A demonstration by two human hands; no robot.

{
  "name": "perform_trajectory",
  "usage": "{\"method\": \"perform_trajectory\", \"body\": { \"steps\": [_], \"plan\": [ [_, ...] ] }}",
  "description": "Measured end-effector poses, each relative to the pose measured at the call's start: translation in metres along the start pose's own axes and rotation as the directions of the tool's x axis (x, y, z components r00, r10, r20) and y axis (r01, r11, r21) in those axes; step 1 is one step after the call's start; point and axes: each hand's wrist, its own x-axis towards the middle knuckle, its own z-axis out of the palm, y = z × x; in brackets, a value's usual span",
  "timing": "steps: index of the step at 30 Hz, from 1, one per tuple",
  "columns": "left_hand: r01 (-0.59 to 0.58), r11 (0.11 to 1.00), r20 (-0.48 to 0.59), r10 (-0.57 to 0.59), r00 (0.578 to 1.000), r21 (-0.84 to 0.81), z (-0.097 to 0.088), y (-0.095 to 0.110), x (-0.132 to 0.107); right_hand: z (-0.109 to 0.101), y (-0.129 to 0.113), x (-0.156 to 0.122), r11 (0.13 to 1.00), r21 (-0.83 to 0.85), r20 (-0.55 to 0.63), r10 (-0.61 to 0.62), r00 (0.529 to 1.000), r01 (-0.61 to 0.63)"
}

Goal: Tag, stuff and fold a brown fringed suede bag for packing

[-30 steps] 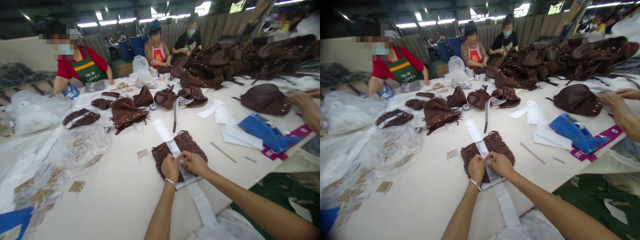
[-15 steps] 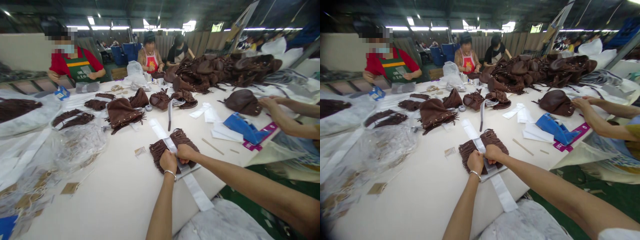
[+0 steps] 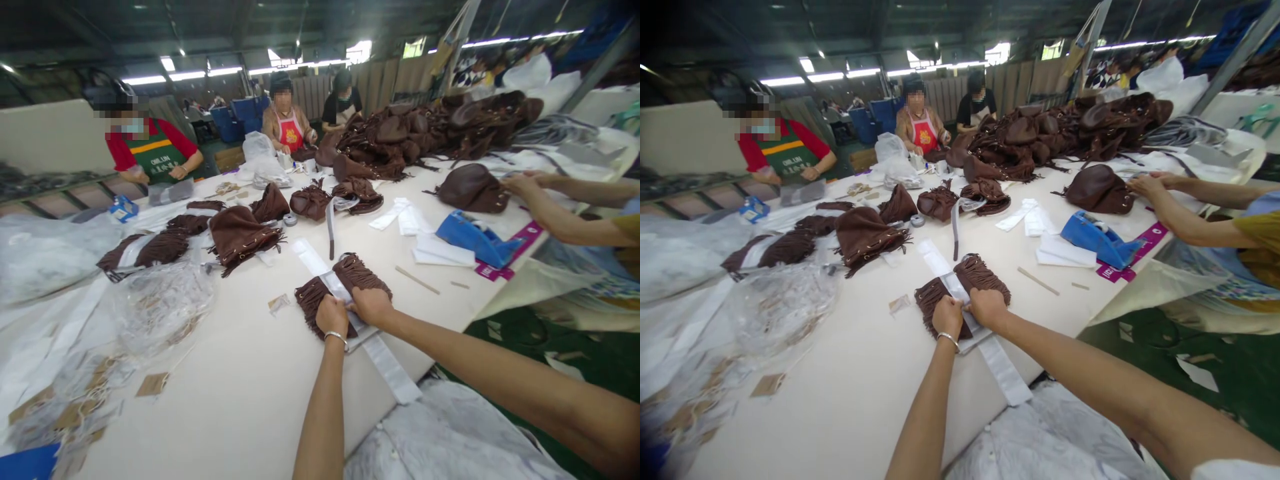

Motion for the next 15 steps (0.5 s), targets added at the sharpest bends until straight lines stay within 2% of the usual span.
{"method": "perform_trajectory", "body": {
  "steps": [4,8,12,15],
  "plan": [
    [0.008,1.000,0.008,-0.008,1.000,0.024,-0.002,0.003,-0.001,0.011,0.003,-0.010,0.998,-0.025,-0.109,-0.051,0.993,0.049],
    [0.012,0.999,0.006,-0.012,1.000,0.039,-0.005,0.006,-0.002,0.017,0.003,-0.018,0.996,-0.027,-0.253,-0.084,0.964,0.080],
    [0.018,0.999,-0.006,-0.018,1.000,0.033,-0.006,0.008,-0.003,0.017,0.010,-0.026,0.996,-0.014,-0.370,-0.090,0.925,0.092],
    [0.018,1.000,-0.013,-0.018,1.000,0.013,-0.005,0.008,-0.004,0.012,0.025,-0.034,0.991,-0.006,-0.409,-0.124,0.904,0.133]
  ]
}}
